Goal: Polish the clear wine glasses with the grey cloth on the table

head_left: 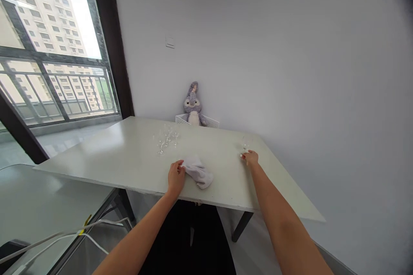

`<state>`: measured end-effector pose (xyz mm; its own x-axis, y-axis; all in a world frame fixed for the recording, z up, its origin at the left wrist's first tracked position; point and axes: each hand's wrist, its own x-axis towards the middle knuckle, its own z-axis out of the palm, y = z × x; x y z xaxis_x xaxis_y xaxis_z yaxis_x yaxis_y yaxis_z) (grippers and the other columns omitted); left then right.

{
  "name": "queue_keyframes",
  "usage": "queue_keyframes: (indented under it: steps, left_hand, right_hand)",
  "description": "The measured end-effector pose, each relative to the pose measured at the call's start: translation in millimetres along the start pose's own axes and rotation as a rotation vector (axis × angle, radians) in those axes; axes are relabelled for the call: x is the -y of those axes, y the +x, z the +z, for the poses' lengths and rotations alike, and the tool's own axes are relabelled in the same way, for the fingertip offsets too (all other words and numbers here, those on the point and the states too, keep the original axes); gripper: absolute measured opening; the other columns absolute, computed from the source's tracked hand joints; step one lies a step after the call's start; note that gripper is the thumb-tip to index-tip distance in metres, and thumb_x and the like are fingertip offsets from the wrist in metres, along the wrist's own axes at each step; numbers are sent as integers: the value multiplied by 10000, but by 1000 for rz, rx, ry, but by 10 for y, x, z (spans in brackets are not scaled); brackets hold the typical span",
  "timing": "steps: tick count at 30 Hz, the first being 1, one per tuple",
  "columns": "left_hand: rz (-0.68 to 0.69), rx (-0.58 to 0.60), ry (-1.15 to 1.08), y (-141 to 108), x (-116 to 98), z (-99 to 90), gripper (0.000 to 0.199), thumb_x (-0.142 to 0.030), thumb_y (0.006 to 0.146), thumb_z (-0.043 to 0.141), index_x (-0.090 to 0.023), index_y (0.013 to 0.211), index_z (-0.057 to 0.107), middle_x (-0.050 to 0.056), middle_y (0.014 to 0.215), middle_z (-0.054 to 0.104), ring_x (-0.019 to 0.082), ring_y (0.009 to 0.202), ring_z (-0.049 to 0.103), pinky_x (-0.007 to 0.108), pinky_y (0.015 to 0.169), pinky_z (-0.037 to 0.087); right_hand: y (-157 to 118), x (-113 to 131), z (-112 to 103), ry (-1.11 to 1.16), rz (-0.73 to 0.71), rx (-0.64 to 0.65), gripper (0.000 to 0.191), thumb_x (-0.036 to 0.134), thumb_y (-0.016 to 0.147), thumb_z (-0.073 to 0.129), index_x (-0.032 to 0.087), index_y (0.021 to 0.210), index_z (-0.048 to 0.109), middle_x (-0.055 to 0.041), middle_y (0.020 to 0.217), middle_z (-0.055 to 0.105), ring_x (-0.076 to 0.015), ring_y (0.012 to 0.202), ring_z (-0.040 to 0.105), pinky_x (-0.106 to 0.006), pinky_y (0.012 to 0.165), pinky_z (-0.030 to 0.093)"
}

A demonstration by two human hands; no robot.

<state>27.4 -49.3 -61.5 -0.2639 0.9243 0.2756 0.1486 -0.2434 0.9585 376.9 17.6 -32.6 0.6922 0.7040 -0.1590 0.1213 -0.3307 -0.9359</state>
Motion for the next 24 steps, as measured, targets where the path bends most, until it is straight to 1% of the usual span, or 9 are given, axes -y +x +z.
queue_keyframes:
  steps: [4, 8, 11, 14, 16, 18, 20, 22, 24]
  left_hand:
    - [-160, -202, -203, 291, 89, -100, 380, -277, 750, 480, -240, 1127, 455, -20, 752, 493, 93, 625, 493, 242, 674, 424]
    - [-345, -322, -470, 780, 114, -228, 523, -375, 806, 414, -276, 1282, 222, -1, 800, 504, 94, 651, 527, 241, 681, 445]
    - [-491, -289, -677, 1077, 111, -279, 552, -488, 837, 306, -250, 1308, 143, 57, 860, 536, 145, 730, 566, 296, 672, 470]
    - [-583, -220, -839, 1235, 97, -292, 537, -557, 836, 242, -239, 1268, 220, 87, 940, 539, 178, 821, 572, 326, 681, 479]
    - [-600, -180, -926, 1281, 74, -300, 523, -593, 824, 215, -248, 1211, 284, 95, 984, 535, 183, 859, 575, 327, 681, 486]
    - [-589, -145, -996, 1300, 40, -317, 505, -614, 811, 227, -242, 1133, 339, 107, 1006, 537, 185, 874, 583, 332, 685, 494]
    - [-566, -115, -1042, 1295, 3, -336, 467, -612, 803, 281, -219, 1031, 389, 109, 993, 547, 186, 880, 587, 344, 704, 497]
    - [-544, -86, -1064, 1253, -28, -338, 402, -572, 812, 339, -197, 935, 419, 92, 942, 565, 176, 883, 583, 345, 737, 493]
    - [-525, -39, -1065, 1151, -48, -301, 315, -492, 830, 397, -184, 883, 433, 72, 869, 581, 162, 873, 584, 333, 770, 484]
  right_hand:
    - [-236, -19, 71, -19, -73, 38, 309, 314, 851, 486, 159, 1119, 491, -75, 1120, 516, -179, 937, 541, -382, 781, 470]
    - [-727, -45, 393, -71, -302, 251, 251, 295, 860, 449, 163, 1050, 545, -95, 1021, 569, -189, 866, 558, -370, 743, 470]
    - [-1190, -66, 707, -126, -550, 439, 208, 268, 795, 513, 177, 954, 611, -91, 920, 607, -225, 843, 554, -377, 774, 430]
    - [-1615, -124, 955, -216, -728, 576, 370, 332, 682, 629, 212, 1031, 600, -55, 951, 605, -220, 881, 533, -350, 833, 384]
    - [-1818, -181, 1054, -398, -872, 568, 485, 408, 672, 620, 214, 1111, 554, -72, 1018, 577, -232, 933, 507, -354, 838, 363]
    - [-1934, -237, 1105, -591, -997, 515, 464, 425, 710, 569, 227, 1128, 541, -86, 1063, 548, -236, 959, 493, -352, 820, 358]
    - [-1965, -279, 1127, -659, -1010, 488, 334, 366, 745, 525, 245, 1049, 590, -75, 1029, 556, -216, 909, 516, -331, 781, 369]
    - [-1929, -303, 1134, -525, -894, 456, 230, 313, 742, 513, 233, 914, 641, -62, 935, 587, -197, 819, 544, -317, 746, 381]
    - [-1849, -316, 1132, -319, -752, 375, 227, 318, 747, 490, 204, 867, 645, -67, 870, 607, -204, 789, 554, -329, 745, 388]
